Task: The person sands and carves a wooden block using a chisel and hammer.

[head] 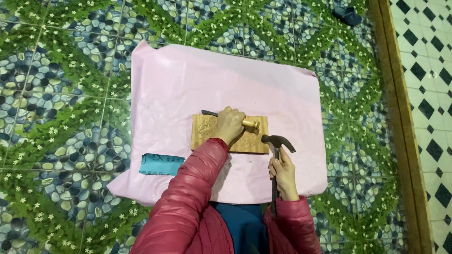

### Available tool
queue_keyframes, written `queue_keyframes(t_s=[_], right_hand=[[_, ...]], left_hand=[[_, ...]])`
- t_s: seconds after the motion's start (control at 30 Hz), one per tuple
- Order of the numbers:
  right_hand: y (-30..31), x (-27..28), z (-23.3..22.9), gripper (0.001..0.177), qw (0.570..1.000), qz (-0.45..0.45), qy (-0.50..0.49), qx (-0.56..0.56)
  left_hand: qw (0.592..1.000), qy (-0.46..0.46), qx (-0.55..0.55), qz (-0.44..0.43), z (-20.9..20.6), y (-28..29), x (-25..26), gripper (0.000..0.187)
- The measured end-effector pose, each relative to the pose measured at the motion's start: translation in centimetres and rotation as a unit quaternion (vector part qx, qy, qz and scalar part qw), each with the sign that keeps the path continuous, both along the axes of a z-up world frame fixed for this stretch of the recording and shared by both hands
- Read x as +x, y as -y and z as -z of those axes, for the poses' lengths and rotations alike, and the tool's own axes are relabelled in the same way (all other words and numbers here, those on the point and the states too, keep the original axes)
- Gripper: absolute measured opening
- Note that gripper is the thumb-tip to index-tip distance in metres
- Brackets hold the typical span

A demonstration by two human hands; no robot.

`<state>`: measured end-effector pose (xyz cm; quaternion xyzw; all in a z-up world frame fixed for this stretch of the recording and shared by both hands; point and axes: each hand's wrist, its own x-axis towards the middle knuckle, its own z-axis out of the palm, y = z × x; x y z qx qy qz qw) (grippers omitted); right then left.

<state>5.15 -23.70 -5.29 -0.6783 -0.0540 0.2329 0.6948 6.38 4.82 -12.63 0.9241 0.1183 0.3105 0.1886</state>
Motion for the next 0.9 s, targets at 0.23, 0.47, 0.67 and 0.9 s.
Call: queue_keyframes(t_s=[0.23, 0.47, 0.67, 0.9], right_hand=[[-0.4, -0.5, 0.6, 0.059, 0.999, -0.007, 0.024, -0.037], [-2.8, -2.0, -1.3, 0.019, 0.993, -0.013, 0.073, -0.088], [-2.7, -2.4, -1.6, 0.018, 0.996, 0.015, 0.039, -0.077], [-3.7, 0.1, -1.1, 0.047, 0.996, 0.023, 0.027, -0.083]], left_hand=[[1.000, 0.010, 0.004, 0.010, 0.3, -0.1, -0.3, 0.017], [1.000, 0.015, 0.011, 0.004, -0.8, -0.3, -0.7, 0.018], [1.000, 0.005, 0.000, 0.018, -1.3, -0.2, -1.0, 0.023], [1.000, -0.002, 0.000, 0.021, -3.8, -0.4, -0.2, 0.018]])
